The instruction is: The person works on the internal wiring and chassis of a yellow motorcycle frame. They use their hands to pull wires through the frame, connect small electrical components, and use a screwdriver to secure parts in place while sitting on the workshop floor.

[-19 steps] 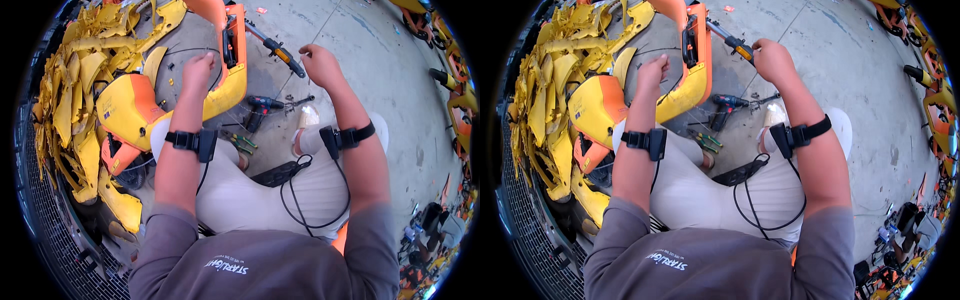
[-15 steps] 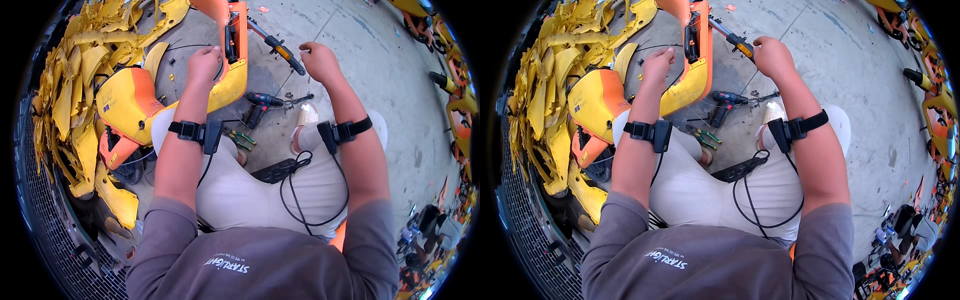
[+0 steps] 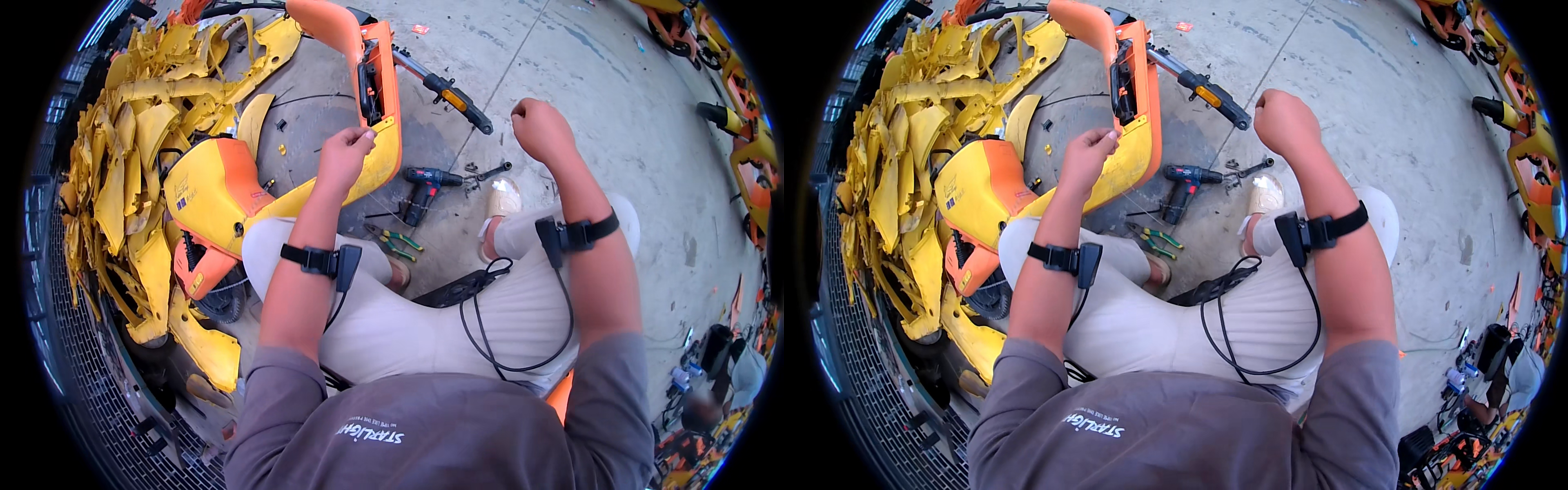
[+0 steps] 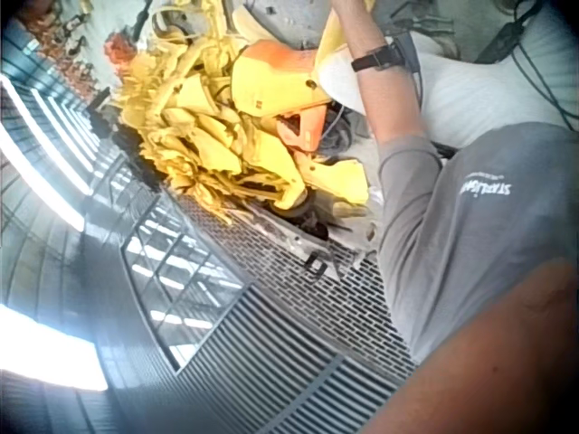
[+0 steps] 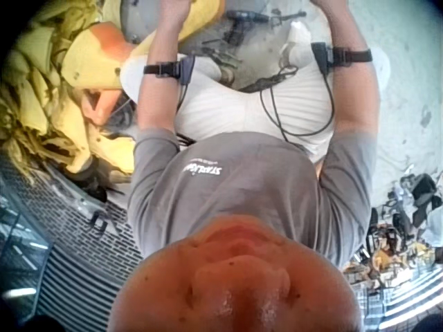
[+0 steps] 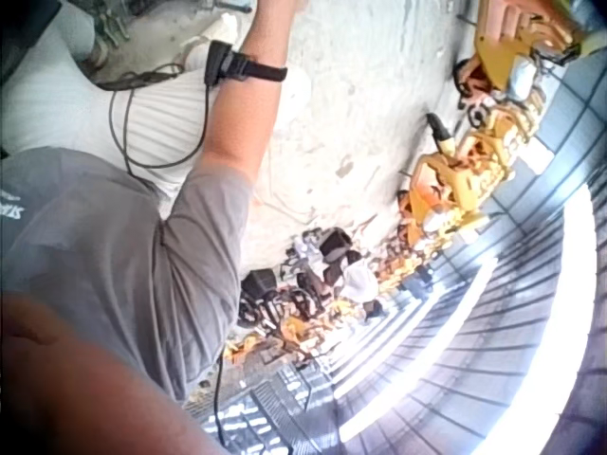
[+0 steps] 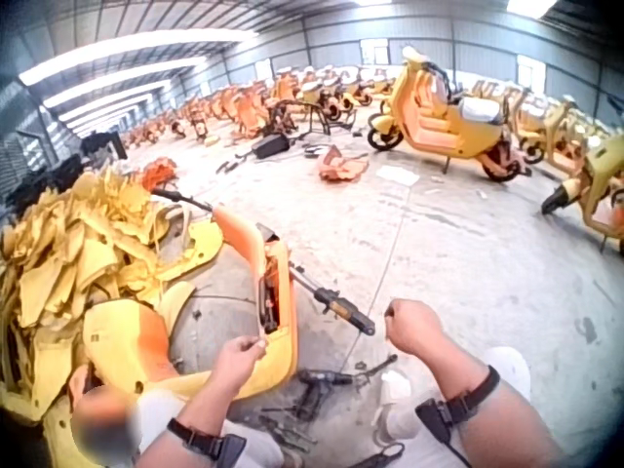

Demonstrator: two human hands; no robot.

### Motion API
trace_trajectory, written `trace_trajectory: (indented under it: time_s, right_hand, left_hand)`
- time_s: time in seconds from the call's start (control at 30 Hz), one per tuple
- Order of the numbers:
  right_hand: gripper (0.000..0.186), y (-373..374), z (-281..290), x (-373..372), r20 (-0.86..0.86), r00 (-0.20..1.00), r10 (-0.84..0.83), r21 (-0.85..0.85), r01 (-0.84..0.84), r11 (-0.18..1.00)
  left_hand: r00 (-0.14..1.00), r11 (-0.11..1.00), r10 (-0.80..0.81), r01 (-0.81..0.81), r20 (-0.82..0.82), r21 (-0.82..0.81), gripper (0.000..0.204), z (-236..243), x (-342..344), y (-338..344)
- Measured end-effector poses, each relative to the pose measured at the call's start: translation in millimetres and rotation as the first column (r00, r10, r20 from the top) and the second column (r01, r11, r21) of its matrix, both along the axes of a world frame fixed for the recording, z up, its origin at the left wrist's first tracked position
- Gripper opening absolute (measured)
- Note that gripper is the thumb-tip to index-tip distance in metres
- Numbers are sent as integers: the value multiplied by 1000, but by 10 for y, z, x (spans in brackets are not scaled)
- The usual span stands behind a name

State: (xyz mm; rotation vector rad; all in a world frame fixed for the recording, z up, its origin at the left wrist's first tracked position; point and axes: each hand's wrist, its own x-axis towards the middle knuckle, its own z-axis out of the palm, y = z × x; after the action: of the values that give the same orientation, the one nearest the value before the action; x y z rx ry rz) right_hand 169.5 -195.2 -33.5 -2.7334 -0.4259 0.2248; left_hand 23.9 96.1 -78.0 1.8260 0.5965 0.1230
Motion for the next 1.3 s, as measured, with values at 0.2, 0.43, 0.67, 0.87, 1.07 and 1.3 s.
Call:
trace_trajectory:
  time_s: [0.2,0.43,0.67,0.87,1.07,1.3]
  right_hand:
    - [24,-40,142,54,-22,1000,-20,16,20,1000]
    - [23,214,153,117,-112,991,71,-86,-81,993]
    - [24,339,241,188,-116,986,118,-50,-124,991]
    - [25,189,229,359,-93,996,7,12,-6,1000]
    - [27,100,238,441,-134,990,-48,-3,48,999]
    - [28,55,184,532,-348,937,43,348,86,934]
  left_hand:
    - [1000,996,-5,3,-16,-90,27,161,-55,-40]
    - [999,989,3,-10,-48,-148,27,204,40,-98]
    - [998,975,53,-60,-39,-215,25,152,229,1]
    - [996,961,92,-94,-19,-259,24,199,286,47]
    - [994,955,105,-107,-20,-277,22,165,236,105]
    - [983,879,173,-127,60,-459,21,181,255,162]
